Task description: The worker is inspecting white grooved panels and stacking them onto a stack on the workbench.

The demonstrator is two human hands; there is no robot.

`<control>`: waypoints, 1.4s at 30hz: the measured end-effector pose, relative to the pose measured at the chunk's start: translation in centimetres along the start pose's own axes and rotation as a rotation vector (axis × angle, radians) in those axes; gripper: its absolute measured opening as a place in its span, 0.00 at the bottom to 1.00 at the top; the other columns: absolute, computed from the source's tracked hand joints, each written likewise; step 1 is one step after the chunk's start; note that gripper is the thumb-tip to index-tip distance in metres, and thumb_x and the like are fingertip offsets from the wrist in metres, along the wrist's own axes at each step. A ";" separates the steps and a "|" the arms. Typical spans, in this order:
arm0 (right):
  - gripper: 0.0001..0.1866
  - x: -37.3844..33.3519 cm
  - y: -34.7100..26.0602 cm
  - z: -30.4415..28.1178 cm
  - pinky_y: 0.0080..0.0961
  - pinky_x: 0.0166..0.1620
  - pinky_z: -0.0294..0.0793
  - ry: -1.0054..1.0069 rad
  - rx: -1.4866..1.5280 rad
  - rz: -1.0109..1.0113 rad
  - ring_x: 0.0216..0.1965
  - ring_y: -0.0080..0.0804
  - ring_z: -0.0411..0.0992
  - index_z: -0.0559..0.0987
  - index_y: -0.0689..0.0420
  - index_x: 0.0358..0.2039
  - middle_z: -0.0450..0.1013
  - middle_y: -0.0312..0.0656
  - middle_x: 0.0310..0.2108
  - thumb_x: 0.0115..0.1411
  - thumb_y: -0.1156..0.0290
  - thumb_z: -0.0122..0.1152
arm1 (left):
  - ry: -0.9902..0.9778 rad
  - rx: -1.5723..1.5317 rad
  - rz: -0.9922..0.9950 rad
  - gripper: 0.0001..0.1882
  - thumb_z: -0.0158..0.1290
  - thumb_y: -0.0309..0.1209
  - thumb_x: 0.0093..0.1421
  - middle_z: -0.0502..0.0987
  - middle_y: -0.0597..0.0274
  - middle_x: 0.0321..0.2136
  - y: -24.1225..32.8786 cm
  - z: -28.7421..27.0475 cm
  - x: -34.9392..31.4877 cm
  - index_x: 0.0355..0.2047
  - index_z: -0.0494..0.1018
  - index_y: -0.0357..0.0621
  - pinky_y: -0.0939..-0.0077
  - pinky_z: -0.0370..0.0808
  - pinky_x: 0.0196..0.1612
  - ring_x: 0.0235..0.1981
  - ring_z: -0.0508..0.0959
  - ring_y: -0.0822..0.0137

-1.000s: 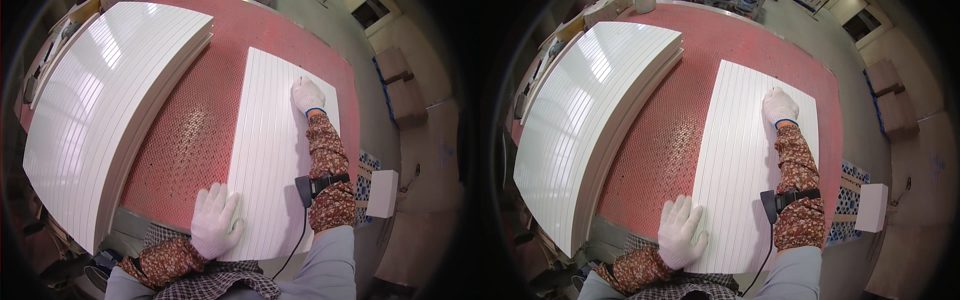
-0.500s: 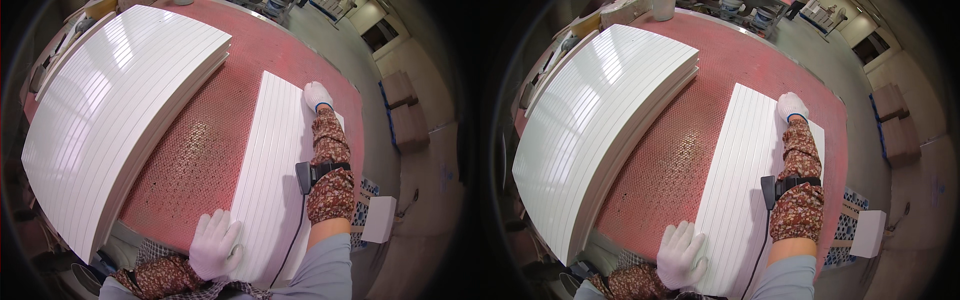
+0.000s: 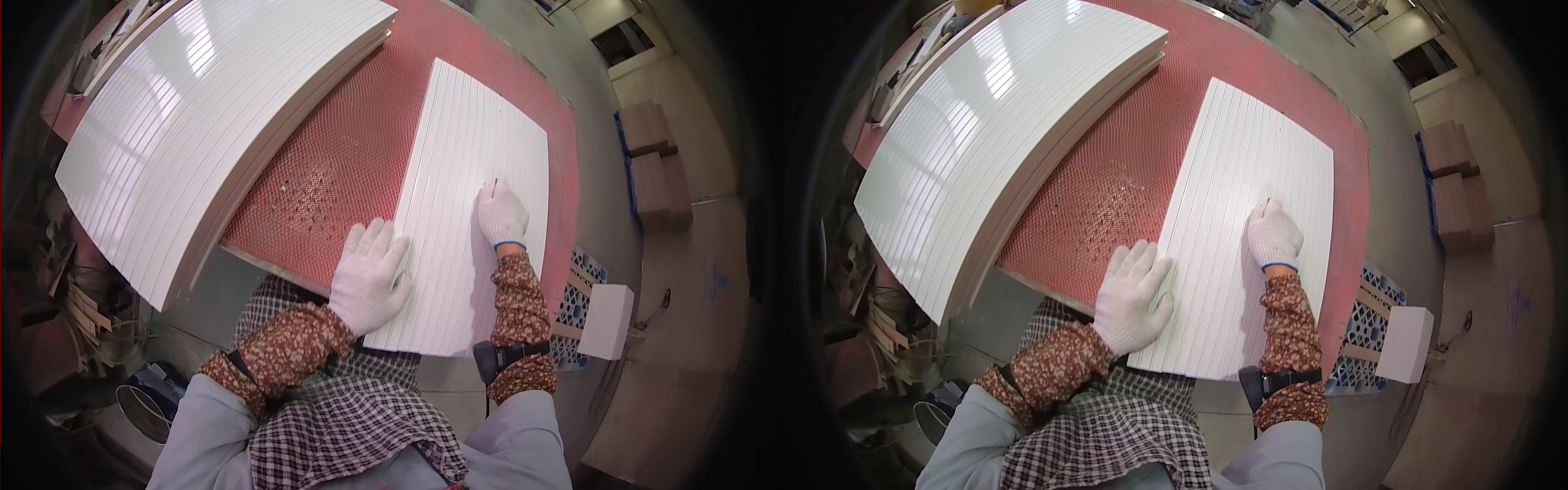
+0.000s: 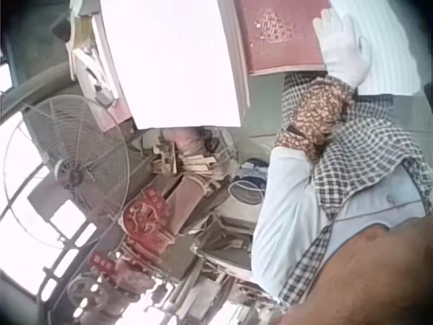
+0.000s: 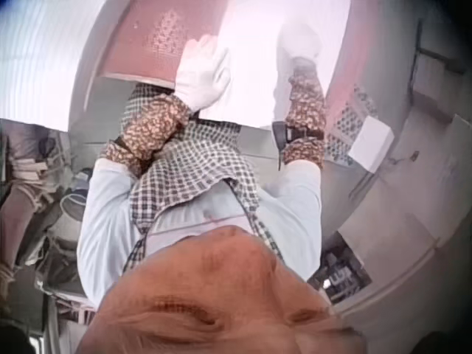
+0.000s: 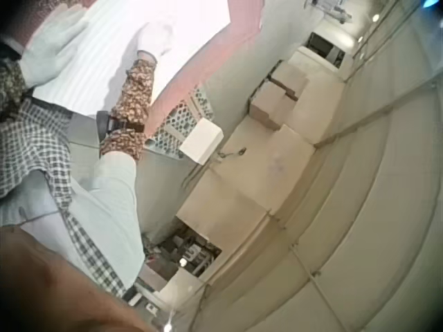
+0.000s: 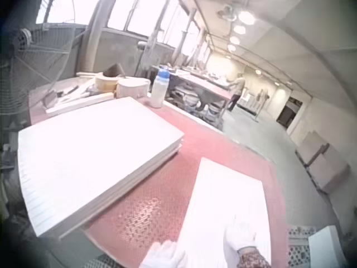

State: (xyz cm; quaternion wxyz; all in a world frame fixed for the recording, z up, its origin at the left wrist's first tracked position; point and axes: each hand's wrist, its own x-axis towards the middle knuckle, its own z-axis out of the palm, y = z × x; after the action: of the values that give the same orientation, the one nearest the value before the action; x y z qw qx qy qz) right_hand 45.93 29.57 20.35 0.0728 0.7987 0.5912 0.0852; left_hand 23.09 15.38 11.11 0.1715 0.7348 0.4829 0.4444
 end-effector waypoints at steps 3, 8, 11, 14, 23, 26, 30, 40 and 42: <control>0.26 -7.9 0.4 6.5 0.50 0.42 0.79 -0.012 -0.025 -0.024 0.36 0.54 0.82 0.77 0.61 0.47 0.81 0.56 0.32 0.75 0.52 0.38 | -0.050 0.020 -0.048 0.28 0.57 0.32 0.57 0.70 0.34 0.59 -3.0 2.2 -3.3 0.57 0.71 0.33 0.42 0.57 0.71 0.65 0.67 0.38; 0.21 -15.5 2.3 12.8 0.50 0.27 0.75 0.049 0.042 -0.137 0.21 0.52 0.77 0.76 0.59 0.37 0.76 0.51 0.20 0.74 0.54 0.44 | -0.091 0.032 -0.094 0.27 0.56 0.32 0.59 0.70 0.35 0.59 -6.6 6.8 -3.3 0.58 0.71 0.32 0.43 0.56 0.72 0.66 0.66 0.40; 0.18 -17.0 3.8 16.0 0.46 0.23 0.72 0.135 0.018 -0.216 0.18 0.49 0.75 0.74 0.57 0.32 0.74 0.49 0.17 0.73 0.57 0.48 | -0.104 0.049 -0.126 0.27 0.55 0.33 0.59 0.70 0.36 0.59 -8.6 9.7 -1.1 0.58 0.71 0.32 0.42 0.55 0.72 0.67 0.66 0.40; 0.16 -20.2 3.1 17.0 0.42 0.20 0.70 0.107 0.074 -0.182 0.17 0.46 0.74 0.73 0.55 0.28 0.72 0.47 0.15 0.71 0.59 0.53 | -0.128 0.099 -0.157 0.27 0.54 0.34 0.61 0.70 0.38 0.59 -10.9 11.3 -0.9 0.58 0.70 0.32 0.42 0.55 0.73 0.67 0.66 0.41; 0.16 -24.1 -0.3 17.1 0.41 0.19 0.68 0.149 0.243 -0.172 0.13 0.44 0.70 0.70 0.55 0.26 0.69 0.44 0.13 0.69 0.63 0.58 | -0.169 0.050 -0.203 0.26 0.54 0.32 0.60 0.72 0.41 0.56 -13.3 9.8 -1.7 0.58 0.70 0.33 0.44 0.57 0.72 0.66 0.66 0.43; 0.16 -24.6 -0.8 17.4 0.41 0.19 0.68 0.113 0.170 -0.192 0.14 0.44 0.71 0.70 0.55 0.26 0.70 0.44 0.13 0.70 0.62 0.58 | -0.144 0.055 -0.205 0.26 0.54 0.32 0.60 0.72 0.41 0.55 -13.6 9.8 -2.2 0.57 0.70 0.34 0.46 0.57 0.72 0.66 0.66 0.43; 0.12 -25.2 -0.3 16.5 0.43 0.23 0.72 -0.011 0.165 -0.087 0.20 0.49 0.75 0.77 0.57 0.35 0.74 0.49 0.19 0.71 0.63 0.54 | -0.078 0.092 -0.169 0.25 0.55 0.31 0.59 0.72 0.41 0.54 -12.5 9.8 -2.1 0.56 0.70 0.33 0.47 0.60 0.70 0.64 0.68 0.43; 0.14 -20.1 0.4 13.2 0.44 0.21 0.70 0.096 0.137 -0.228 0.16 0.46 0.74 0.74 0.57 0.31 0.71 0.46 0.14 0.70 0.61 0.54 | -0.056 0.050 -0.123 0.24 0.57 0.28 0.54 0.73 0.40 0.49 -8.3 6.0 -0.5 0.51 0.72 0.30 0.48 0.65 0.64 0.58 0.70 0.41; 0.14 -17.7 -0.1 12.7 0.44 0.21 0.71 0.150 0.101 -0.276 0.17 0.47 0.75 0.75 0.57 0.33 0.71 0.47 0.14 0.71 0.60 0.52 | -0.044 0.041 -0.106 0.26 0.58 0.28 0.52 0.73 0.38 0.52 -7.3 4.7 -1.2 0.52 0.72 0.30 0.47 0.65 0.64 0.59 0.70 0.40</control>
State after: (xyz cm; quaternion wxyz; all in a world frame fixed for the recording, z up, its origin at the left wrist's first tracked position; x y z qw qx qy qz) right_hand 43.54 12.48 7.10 -0.0011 0.7040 0.7025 0.1040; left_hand 22.69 18.66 2.93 0.1902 0.7212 0.5261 0.4086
